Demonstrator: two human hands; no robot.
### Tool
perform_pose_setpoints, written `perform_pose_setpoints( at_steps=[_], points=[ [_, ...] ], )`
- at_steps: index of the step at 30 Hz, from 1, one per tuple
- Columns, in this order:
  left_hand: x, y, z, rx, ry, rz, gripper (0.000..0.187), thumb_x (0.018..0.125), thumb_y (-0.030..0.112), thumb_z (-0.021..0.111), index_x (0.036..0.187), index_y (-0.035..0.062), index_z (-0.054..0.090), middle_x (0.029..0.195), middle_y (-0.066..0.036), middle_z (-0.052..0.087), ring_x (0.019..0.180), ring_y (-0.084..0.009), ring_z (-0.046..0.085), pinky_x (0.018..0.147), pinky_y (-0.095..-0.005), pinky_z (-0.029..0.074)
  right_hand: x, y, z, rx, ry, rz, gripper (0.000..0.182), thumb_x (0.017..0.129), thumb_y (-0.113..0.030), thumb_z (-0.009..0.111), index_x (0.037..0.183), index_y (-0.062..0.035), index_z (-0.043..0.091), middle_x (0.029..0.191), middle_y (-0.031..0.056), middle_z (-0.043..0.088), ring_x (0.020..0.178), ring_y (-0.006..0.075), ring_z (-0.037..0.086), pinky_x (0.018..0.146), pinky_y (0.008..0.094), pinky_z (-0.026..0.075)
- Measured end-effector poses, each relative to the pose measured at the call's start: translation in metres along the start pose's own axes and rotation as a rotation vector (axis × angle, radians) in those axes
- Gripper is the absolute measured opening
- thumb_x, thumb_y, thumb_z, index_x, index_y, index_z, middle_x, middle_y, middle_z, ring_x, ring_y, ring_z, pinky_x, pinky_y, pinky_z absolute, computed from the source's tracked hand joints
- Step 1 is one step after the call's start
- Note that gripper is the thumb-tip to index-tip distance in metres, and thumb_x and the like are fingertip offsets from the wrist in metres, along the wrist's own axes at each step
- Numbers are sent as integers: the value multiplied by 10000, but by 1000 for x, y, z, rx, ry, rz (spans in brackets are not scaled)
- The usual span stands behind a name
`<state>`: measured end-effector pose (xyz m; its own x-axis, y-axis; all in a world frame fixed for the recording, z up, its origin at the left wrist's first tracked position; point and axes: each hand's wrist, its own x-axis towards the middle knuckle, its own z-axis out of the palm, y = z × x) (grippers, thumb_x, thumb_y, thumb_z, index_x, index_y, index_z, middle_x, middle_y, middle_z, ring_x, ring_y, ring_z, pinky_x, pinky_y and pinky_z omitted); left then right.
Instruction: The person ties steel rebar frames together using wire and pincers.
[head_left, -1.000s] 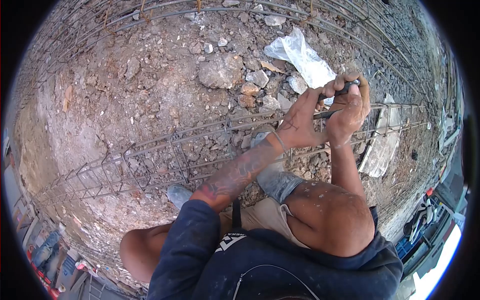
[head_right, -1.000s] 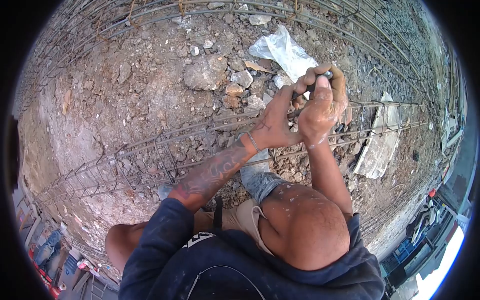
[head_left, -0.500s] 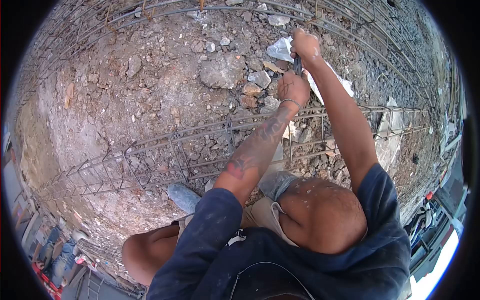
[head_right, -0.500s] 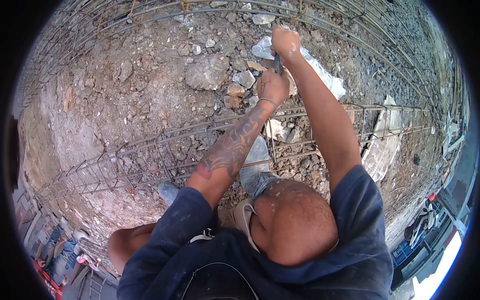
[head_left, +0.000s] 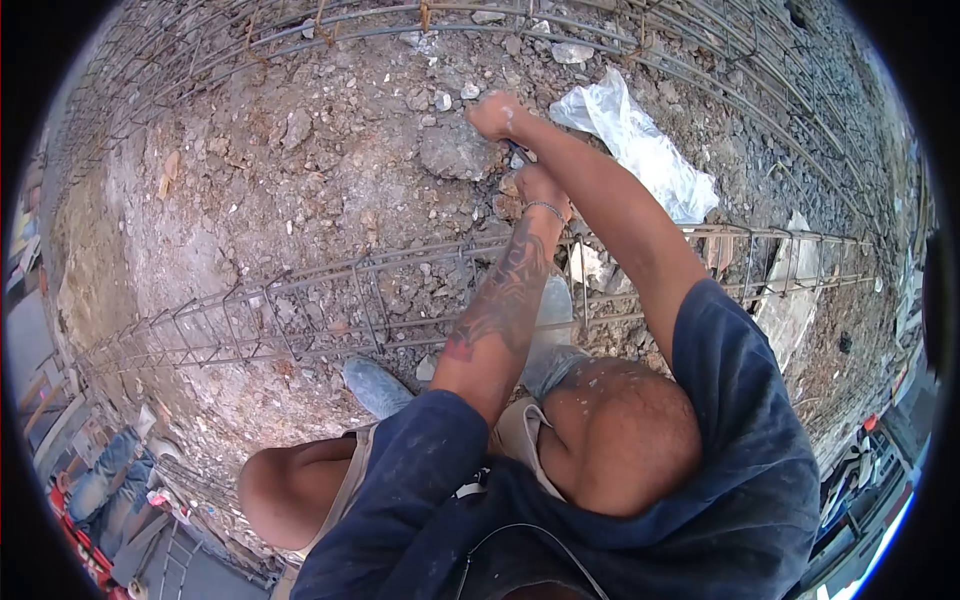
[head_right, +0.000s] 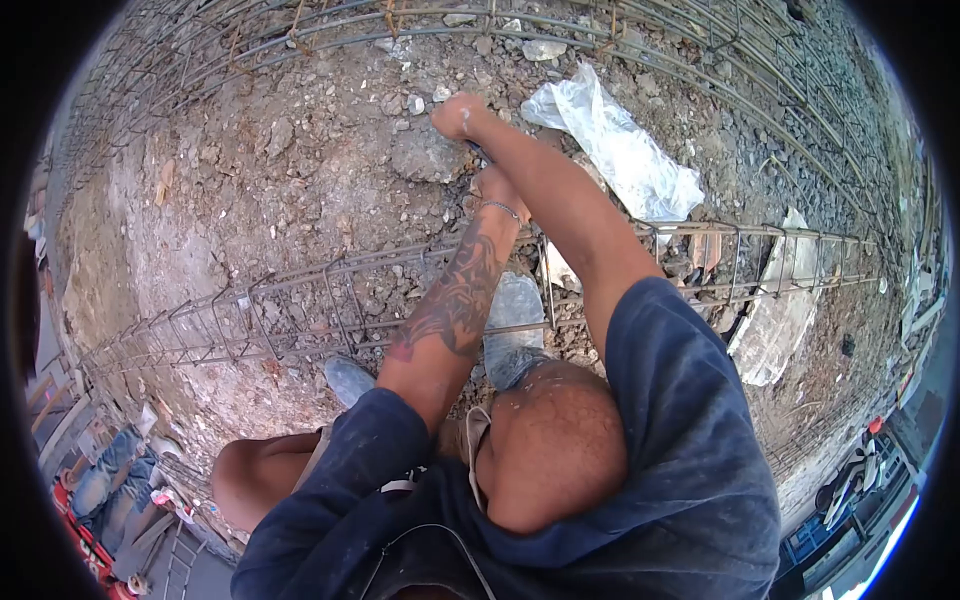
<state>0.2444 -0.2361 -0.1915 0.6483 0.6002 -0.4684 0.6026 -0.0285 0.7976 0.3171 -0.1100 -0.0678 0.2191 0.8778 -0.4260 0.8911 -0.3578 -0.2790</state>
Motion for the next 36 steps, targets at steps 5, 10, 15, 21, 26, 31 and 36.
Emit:
perform_pose_setpoints(
  at_steps=[5, 10, 15, 21, 26, 31, 36],
  points=[
    [-22, 23, -1, -421, 319, -8, 254, 832, 203, 538, 1048, 116, 639, 986, -47, 663, 843, -208, 652, 494, -416, 486, -41, -24, -31, 54, 14, 92, 483, 908, -379, 409, 943, 16, 686, 1006, 231, 651, 977, 353, 628, 871, 411, 496],
    [-39, 99, -31, -725, 183, -280, 160, 844, 203, 562, 920, 84, 636, 790, -51, 610, 670, -169, 579, 455, -369, 411, -51, 27, -44, 29, 66, 188, 363, 831, -280, 489, 900, 7, 700, 1021, 214, 656, 929, 353, 648, 830, 398, 516],
    [-41, 132, -67, -905, -271, -685, 255, 916, 249, 458, 727, 83, 501, 534, 21, 344, 400, -139, 320, 390, -304, 241, -35, 86, 17, 3, 56, 334, 341, 841, -268, 485, 858, 4, 691, 900, 231, 663, 852, 383, 651, 803, 435, 521],
    [-66, 108, -87, -1187, 36, -537, 182, 920, 194, 484, 796, 61, 490, 587, -16, 448, 433, -108, 397, 414, -288, 333, -45, -18, -35, 223, 110, 55, 326, 833, -241, 500, 915, 32, 657, 929, 243, 652, 851, 363, 661, 814, 429, 522],
    [-104, 119, -83, -1214, 825, 12, 106, 883, 91, 574, 908, -5, 536, 784, -81, 597, 664, -137, 562, 577, -273, 443, -78, -69, -57, 639, 49, -524, 346, 850, -227, 482, 1076, 15, 583, 986, 199, 642, 834, 325, 643, 825, 386, 508],
    [-106, 122, -125, -797, 607, 15, 190, 838, 38, 632, 991, -27, 540, 911, -72, 610, 807, -115, 561, 715, -248, 440, -70, -47, -55, 701, 20, -491, 457, 875, -310, 528, 1208, 2, 525, 1189, 206, 570, 1054, 322, 576, 915, 402, 457],
    [-92, 124, -183, -1182, 764, -321, 156, 837, 52, 645, 877, -24, 515, 778, -81, 579, 646, -167, 618, 527, -269, 474, -154, -34, -82, 653, 405, -136, 426, 855, -303, 621, 1156, -9, 554, 1125, 177, 591, 1036, 297, 580, 934, 412, 441]
  ],
)
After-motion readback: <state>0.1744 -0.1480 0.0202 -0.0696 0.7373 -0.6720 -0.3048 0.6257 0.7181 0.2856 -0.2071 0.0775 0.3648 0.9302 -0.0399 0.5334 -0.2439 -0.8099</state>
